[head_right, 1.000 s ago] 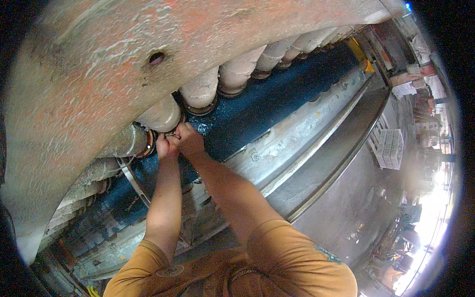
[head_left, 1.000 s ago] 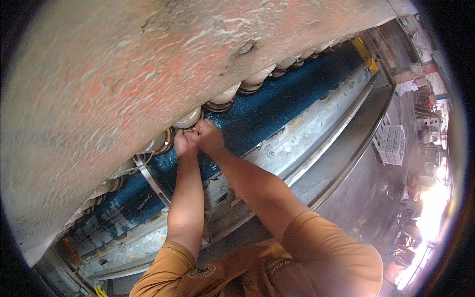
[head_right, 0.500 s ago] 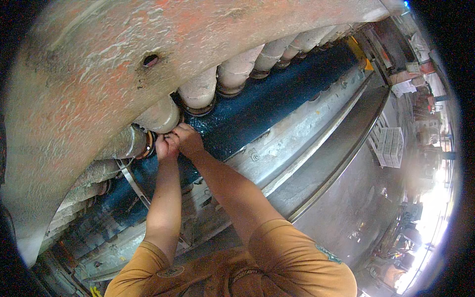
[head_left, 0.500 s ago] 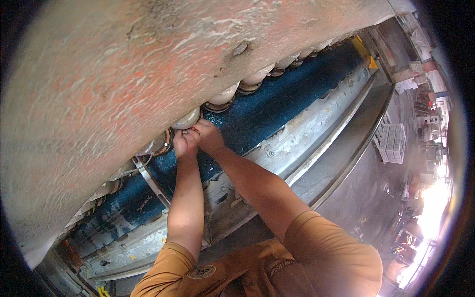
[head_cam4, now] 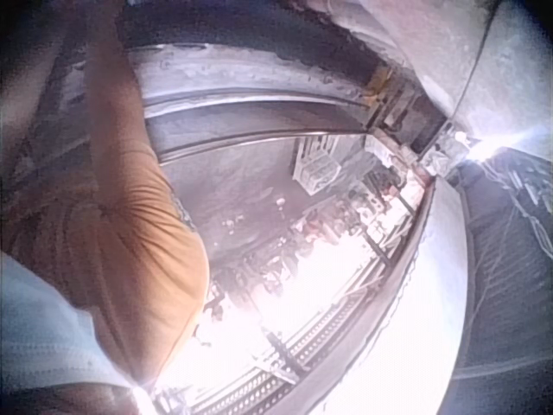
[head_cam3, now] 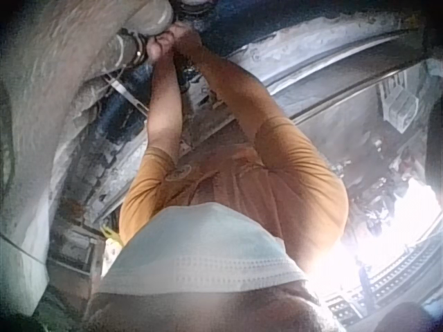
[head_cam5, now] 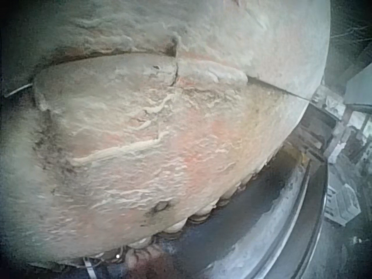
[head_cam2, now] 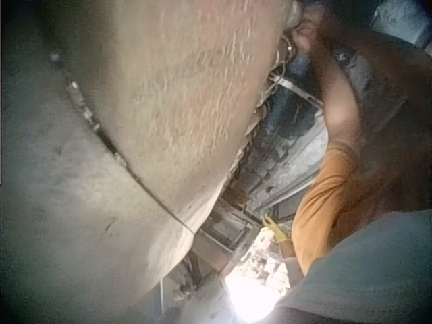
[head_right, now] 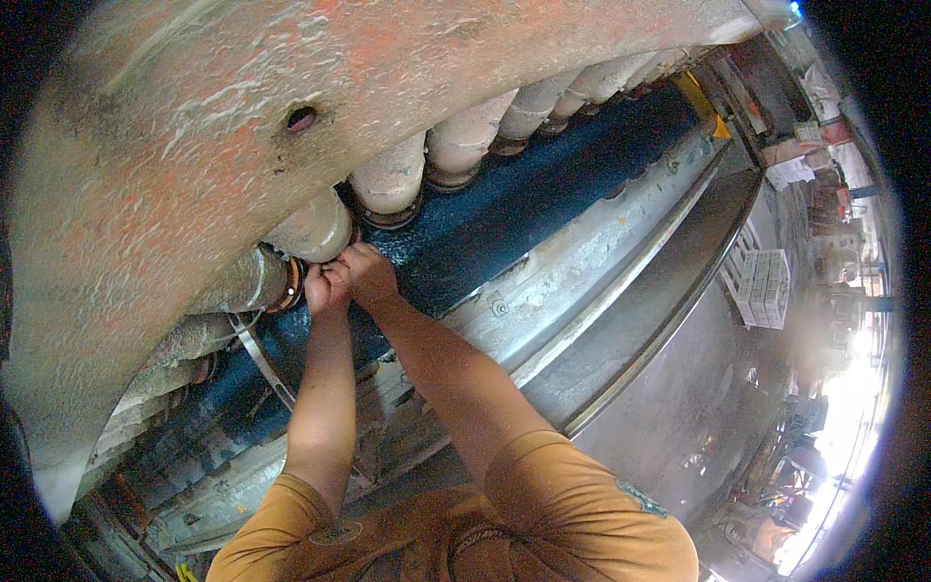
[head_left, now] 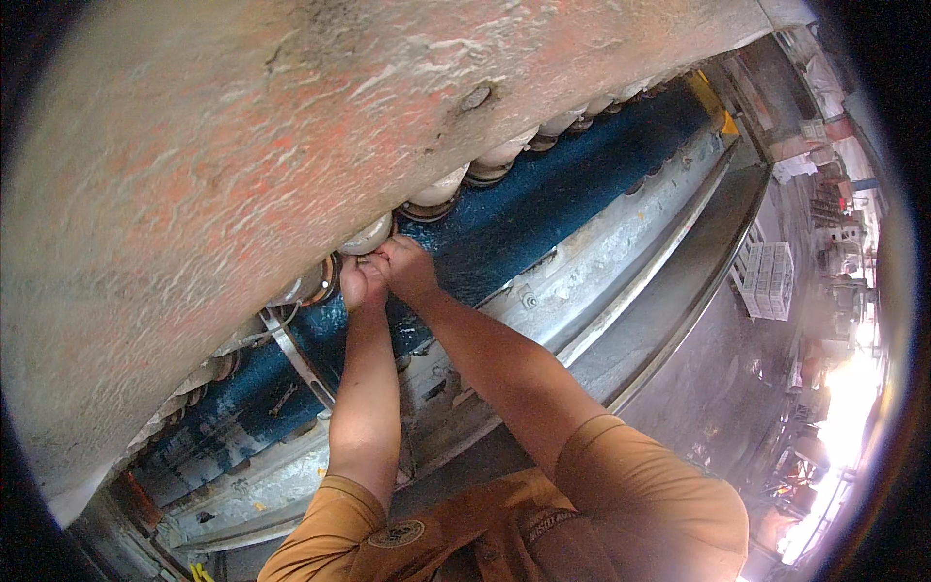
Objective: The person removes a circular metal cap from a pipe, scrapes residue from it with a tool, and wipes it with a cloth. The person then reattaches the cap to the pipe and tightens it by hand.
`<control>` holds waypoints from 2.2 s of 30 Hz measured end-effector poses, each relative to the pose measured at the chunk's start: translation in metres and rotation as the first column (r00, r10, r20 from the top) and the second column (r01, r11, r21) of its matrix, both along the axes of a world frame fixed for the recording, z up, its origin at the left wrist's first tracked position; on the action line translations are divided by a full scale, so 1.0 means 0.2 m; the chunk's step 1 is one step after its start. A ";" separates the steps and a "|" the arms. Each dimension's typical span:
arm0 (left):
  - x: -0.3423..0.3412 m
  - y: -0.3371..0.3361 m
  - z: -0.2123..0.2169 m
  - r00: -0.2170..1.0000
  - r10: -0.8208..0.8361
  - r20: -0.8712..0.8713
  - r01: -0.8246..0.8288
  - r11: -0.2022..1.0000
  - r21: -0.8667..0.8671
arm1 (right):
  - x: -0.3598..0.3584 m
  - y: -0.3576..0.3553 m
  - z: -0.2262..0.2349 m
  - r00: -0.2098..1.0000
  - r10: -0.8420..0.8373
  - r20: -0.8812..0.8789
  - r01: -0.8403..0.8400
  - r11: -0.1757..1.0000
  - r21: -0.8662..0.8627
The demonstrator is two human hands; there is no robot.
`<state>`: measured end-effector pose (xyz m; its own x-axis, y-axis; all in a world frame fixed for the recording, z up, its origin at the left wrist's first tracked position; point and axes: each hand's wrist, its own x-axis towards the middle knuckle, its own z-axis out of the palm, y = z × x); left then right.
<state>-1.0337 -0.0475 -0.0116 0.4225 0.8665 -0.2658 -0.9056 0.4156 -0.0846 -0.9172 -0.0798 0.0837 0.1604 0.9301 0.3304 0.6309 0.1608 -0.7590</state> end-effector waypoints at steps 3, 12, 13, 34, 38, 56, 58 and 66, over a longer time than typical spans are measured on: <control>-0.01 0.00 -0.07 0.994 0.035 -0.102 -0.030 0.998 0.049 | -0.01 0.00 0.01 1.000 -0.016 -0.022 0.015 1.000 -0.015; -0.03 0.02 -0.11 0.992 -0.036 0.118 0.026 0.996 0.091 | -0.03 -0.01 -0.02 0.997 -0.047 -0.056 0.047 0.999 -0.010; -0.02 0.01 -0.09 0.994 -0.025 0.108 0.023 0.999 0.024 | -0.02 -0.01 -0.02 0.997 -0.048 -0.053 0.047 0.998 -0.035; -0.04 0.02 0.02 0.990 -0.004 -0.138 0.030 0.982 0.188 | -0.09 -0.01 -0.01 0.986 -0.137 -0.092 0.125 0.984 -0.129; 0.02 0.00 0.08 0.949 0.039 -0.312 -0.070 0.994 -0.090 | -0.02 -0.04 -0.02 0.996 -0.039 -0.078 0.032 0.995 -0.090; -0.05 0.08 0.08 0.999 -0.041 0.024 0.045 0.974 -0.221 | 0.00 -0.01 0.01 0.996 0.058 -0.061 -0.057 0.998 0.014; -0.02 0.06 0.09 0.994 -0.079 0.075 0.095 0.968 -0.232 | 0.01 -0.01 -0.03 0.996 0.023 -0.086 -0.022 1.000 0.017; -0.03 0.04 0.08 0.991 -0.125 -0.045 0.120 0.988 -0.094 | 0.00 -0.01 0.00 0.990 -0.005 -0.139 0.008 1.000 0.015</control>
